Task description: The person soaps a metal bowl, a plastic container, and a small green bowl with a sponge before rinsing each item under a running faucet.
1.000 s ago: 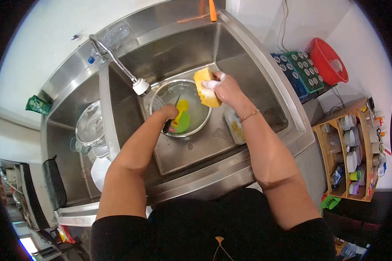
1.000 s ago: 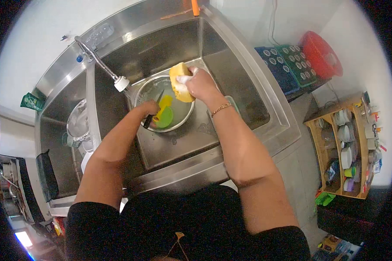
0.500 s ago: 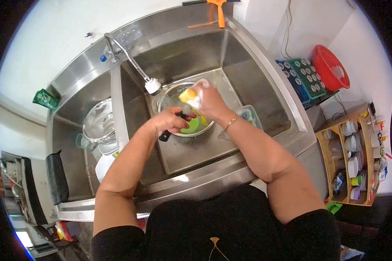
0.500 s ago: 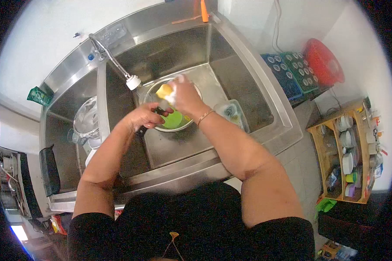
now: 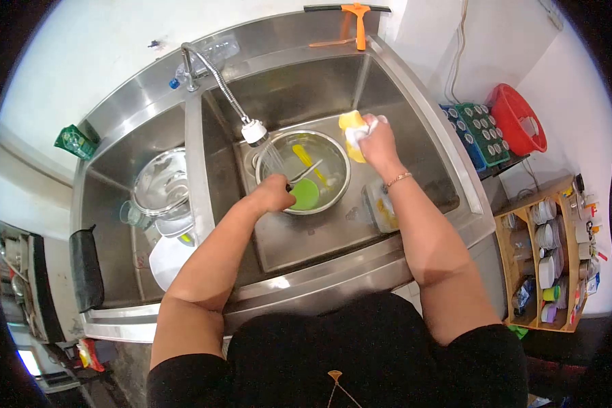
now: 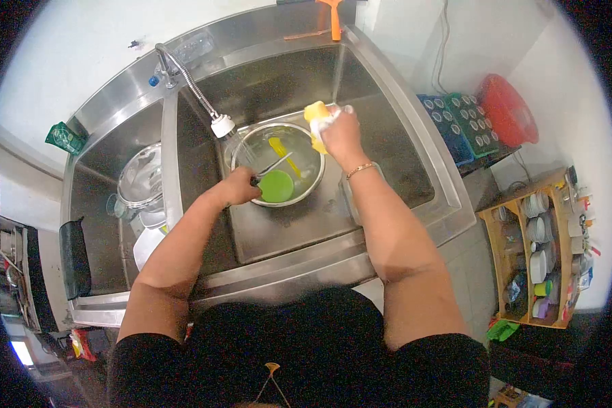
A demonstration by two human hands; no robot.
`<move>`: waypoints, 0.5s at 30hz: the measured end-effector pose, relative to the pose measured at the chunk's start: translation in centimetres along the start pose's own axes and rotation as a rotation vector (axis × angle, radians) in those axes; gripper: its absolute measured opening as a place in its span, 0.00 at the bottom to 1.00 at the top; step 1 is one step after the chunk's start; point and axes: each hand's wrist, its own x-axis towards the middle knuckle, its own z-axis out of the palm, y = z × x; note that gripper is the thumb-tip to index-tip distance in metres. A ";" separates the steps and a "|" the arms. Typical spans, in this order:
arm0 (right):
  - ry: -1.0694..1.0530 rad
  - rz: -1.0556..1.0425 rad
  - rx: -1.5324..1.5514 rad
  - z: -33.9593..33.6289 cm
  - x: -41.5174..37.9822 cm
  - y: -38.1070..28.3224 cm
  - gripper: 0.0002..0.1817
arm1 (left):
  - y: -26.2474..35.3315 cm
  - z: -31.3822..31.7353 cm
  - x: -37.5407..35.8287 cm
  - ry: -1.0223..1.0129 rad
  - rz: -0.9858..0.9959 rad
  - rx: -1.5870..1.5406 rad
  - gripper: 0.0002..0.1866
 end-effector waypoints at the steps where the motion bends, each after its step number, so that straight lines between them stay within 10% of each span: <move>1: 0.029 -0.055 -0.009 0.5 -0.3 -0.2 0.14 | 0.2 -0.1 0.0 -0.005 -0.001 -0.003 0.13; 8: -0.259 -0.319 0.041 7.0 -6.4 -4.7 0.18 | 3.8 -0.7 -1.5 0.196 -0.242 0.014 0.12; 14: -0.367 -0.051 -0.164 3.2 -3.5 -5.0 0.18 | 3.9 -0.3 -2.0 0.236 -0.134 0.097 0.12; 15: -0.269 -0.313 -0.152 6.7 -4.0 -2.7 0.18 | 3.5 0.0 -1.4 0.270 -0.115 0.123 0.11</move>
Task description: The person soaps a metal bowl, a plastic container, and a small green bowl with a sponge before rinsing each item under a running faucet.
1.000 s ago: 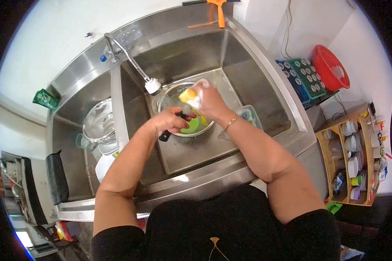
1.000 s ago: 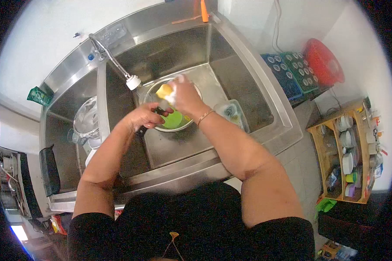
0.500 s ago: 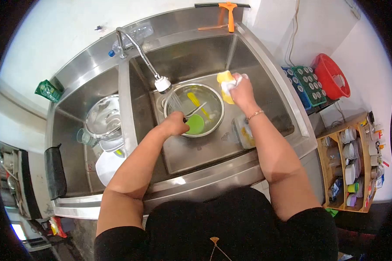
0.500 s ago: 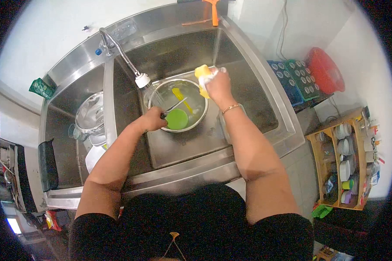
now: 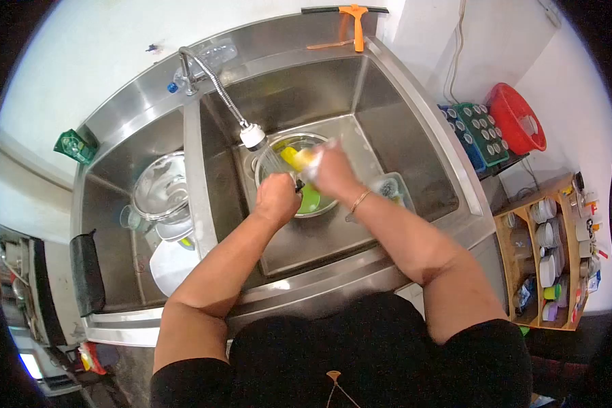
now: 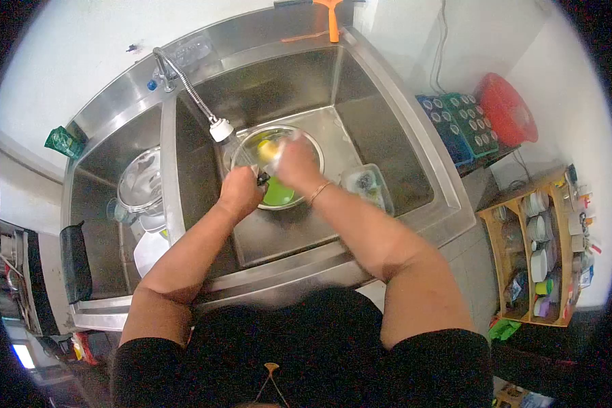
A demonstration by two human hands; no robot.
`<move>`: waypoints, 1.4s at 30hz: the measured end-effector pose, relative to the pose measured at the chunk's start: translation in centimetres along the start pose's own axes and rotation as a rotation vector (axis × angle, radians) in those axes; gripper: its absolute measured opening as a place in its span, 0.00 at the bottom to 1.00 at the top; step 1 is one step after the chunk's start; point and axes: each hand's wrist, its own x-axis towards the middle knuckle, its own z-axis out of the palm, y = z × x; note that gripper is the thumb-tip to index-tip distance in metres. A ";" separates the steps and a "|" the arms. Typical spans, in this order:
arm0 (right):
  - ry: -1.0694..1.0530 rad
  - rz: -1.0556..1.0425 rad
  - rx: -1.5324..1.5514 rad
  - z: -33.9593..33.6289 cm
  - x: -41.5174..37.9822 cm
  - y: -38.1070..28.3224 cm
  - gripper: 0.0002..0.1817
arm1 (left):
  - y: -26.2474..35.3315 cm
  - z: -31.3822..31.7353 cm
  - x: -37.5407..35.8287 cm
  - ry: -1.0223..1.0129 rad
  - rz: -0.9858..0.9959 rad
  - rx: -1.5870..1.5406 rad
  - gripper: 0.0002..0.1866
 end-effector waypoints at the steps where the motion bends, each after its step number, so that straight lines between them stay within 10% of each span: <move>1: -0.002 0.000 -0.003 -0.1 -0.1 -1.0 0.18 | -0.2 0.0 0.1 0.000 0.001 -0.003 0.11; 9: 0.113 0.245 0.128 -1.0 0.7 2.5 0.13 | -0.1 -0.5 -0.6 0.025 0.082 -0.053 0.09; 17: 0.028 -0.105 0.172 -0.2 0.2 0.2 0.10 | -0.6 -0.9 -0.5 0.036 0.092 -0.038 0.10; 23: 0.086 0.348 0.038 -2.7 1.9 7.8 0.16 | -2.5 0.0 1.0 0.050 0.341 -0.189 0.09; 24: 0.083 0.349 0.035 -3.0 1.9 7.4 0.16 | -2.7 -0.4 1.4 -0.202 0.115 -0.525 0.08; 25: 0.175 0.301 0.103 -4.0 2.1 6.1 0.16 | -2.4 -1.1 1.5 -0.453 -0.124 -0.853 0.07; 31: 0.241 -0.411 0.192 -3.9 -0.6 -4.0 0.20 | -1.9 -2.6 1.2 -0.587 -0.065 -1.104 0.04; 42: 0.003 0.188 0.069 -3.9 2.0 3.9 0.20 | -2.8 -2.7 0.0 -0.565 0.007 -1.046 0.08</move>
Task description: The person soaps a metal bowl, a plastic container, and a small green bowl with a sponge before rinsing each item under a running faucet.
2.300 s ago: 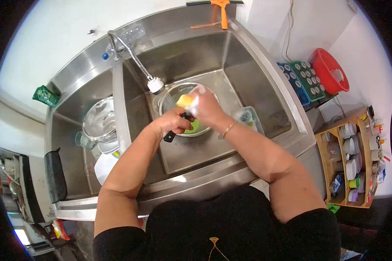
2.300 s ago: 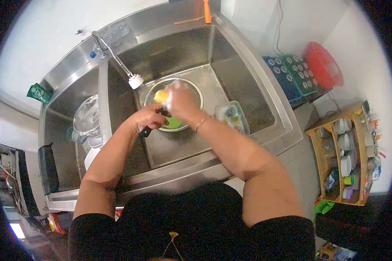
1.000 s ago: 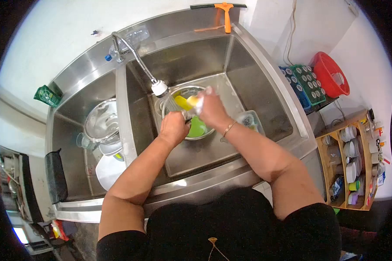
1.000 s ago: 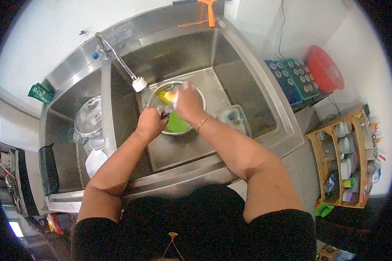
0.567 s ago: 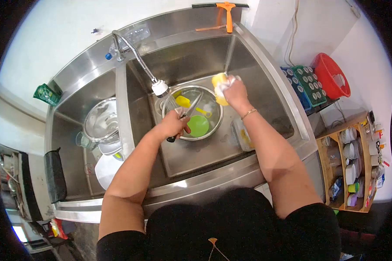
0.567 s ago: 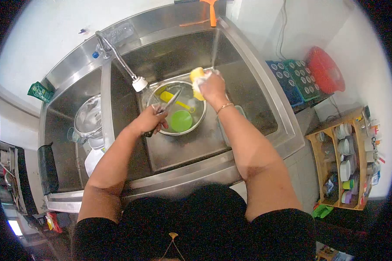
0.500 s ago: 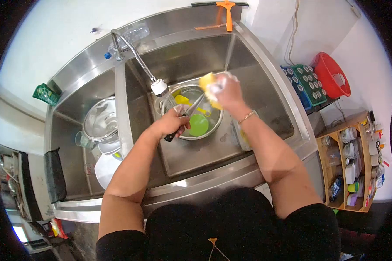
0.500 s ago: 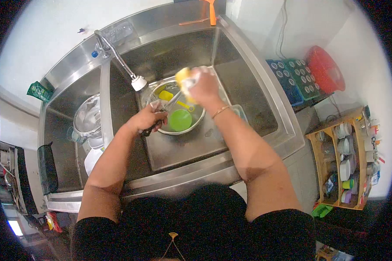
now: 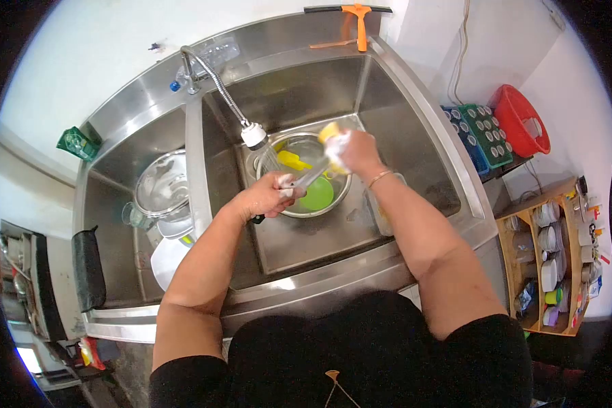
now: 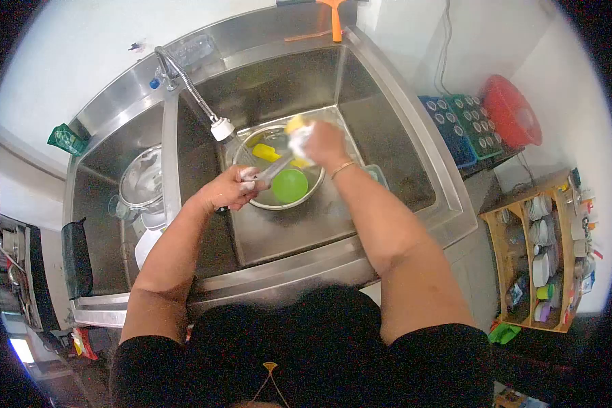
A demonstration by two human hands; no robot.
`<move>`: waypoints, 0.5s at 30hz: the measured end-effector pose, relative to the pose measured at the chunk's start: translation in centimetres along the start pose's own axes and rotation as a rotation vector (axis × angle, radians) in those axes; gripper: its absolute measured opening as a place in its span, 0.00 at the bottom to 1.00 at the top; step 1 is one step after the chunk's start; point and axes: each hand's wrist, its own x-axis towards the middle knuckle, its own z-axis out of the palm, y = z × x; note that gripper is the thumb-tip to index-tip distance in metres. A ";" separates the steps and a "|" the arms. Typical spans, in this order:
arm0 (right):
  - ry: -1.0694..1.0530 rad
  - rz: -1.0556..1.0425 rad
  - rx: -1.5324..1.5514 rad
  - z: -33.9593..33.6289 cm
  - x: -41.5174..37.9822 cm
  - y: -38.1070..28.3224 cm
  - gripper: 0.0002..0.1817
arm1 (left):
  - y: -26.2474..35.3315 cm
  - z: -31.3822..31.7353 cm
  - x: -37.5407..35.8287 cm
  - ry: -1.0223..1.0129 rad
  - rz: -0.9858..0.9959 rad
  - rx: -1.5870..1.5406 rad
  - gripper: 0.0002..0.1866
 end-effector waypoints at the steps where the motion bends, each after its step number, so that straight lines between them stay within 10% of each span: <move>1: 0.006 0.113 0.094 0.7 0.8 2.7 0.18 | -0.2 -0.2 0.0 0.009 0.019 0.038 0.12; 5: 0.089 0.097 0.419 2.7 3.1 8.4 0.15 | 1.0 -0.8 0.9 0.149 0.002 -0.102 0.21; 7: -0.102 0.049 1.263 -1.1 -0.6 1.0 0.16 | 0.0 0.2 2.6 0.531 0.341 -0.037 0.23; 9: -0.165 -0.035 1.415 0.2 -2.6 -3.5 0.17 | 1.8 2.7 2.9 0.801 0.617 -0.027 0.20; 10: 0.108 -0.272 1.156 3.5 -3.0 -4.8 0.16 | 1.5 3.4 3.7 0.835 0.608 -0.222 0.18; 13: -0.140 -0.331 0.575 -0.3 -5.0 -8.5 0.23 | 0.9 2.9 4.5 0.956 0.546 -0.428 0.19; 15: -0.167 -0.334 0.811 0.9 -5.2 -8.4 0.21 | 1.1 1.6 4.3 1.112 0.317 -0.234 0.19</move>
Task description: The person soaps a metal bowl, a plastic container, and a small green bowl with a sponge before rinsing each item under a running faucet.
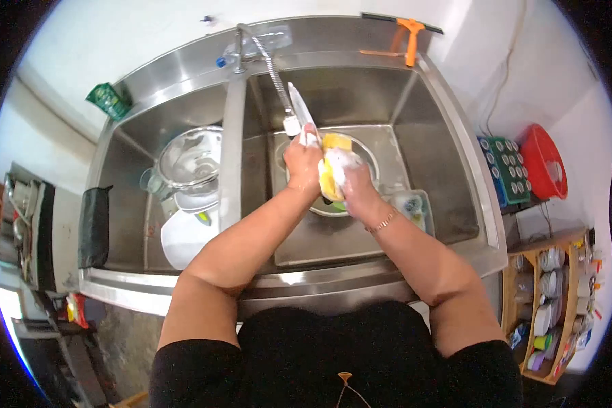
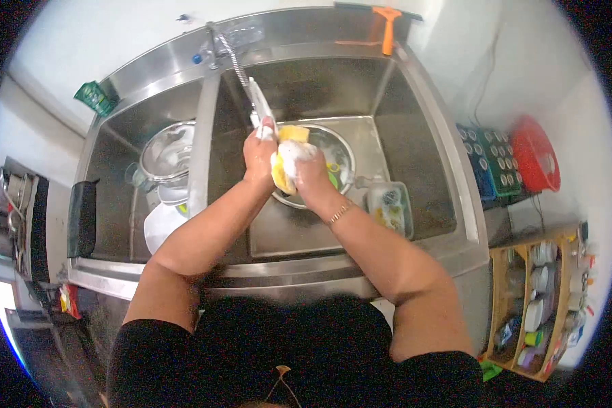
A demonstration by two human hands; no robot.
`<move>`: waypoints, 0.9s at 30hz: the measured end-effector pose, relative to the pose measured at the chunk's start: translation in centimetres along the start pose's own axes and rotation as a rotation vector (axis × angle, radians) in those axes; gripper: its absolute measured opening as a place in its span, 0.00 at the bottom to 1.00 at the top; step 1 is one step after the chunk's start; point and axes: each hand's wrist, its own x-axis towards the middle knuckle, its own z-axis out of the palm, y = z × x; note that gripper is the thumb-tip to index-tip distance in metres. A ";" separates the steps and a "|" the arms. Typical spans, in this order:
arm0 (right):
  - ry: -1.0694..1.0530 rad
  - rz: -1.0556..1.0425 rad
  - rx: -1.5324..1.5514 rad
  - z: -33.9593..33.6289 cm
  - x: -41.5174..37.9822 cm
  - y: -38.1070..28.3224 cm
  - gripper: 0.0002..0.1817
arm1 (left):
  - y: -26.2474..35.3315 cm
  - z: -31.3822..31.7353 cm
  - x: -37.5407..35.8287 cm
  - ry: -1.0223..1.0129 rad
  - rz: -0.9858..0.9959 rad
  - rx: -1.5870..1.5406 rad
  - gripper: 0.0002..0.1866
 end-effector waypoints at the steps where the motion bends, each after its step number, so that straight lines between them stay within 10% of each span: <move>1: 0.023 0.004 0.230 0.5 -0.2 -0.1 0.20 | 2.0 -0.6 0.0 0.014 -0.019 0.030 0.20; 4: -0.075 0.296 0.577 0.8 -0.6 -2.7 0.10 | 2.6 -2.2 4.3 0.074 -0.124 -0.578 0.20; 10: 0.202 0.243 0.573 -1.8 0.4 -1.0 0.10 | 3.4 -15.9 14.3 0.117 -0.045 0.057 0.12; 17: 0.316 0.430 0.042 -3.7 1.9 -0.1 0.13 | -14.9 -29.8 25.3 0.092 -0.334 0.241 0.12; 23: 0.354 0.534 0.068 -5.9 1.8 2.6 0.16 | -18.5 -29.1 23.9 0.364 -0.579 -0.157 0.17; 26: 0.340 0.531 0.005 -6.8 1.7 2.3 0.18 | -17.5 -27.1 22.8 0.450 -0.495 -0.026 0.17; 27: 0.337 0.535 0.020 -7.1 1.7 2.2 0.18 | -25.6 -31.6 29.6 0.234 -0.348 0.248 0.18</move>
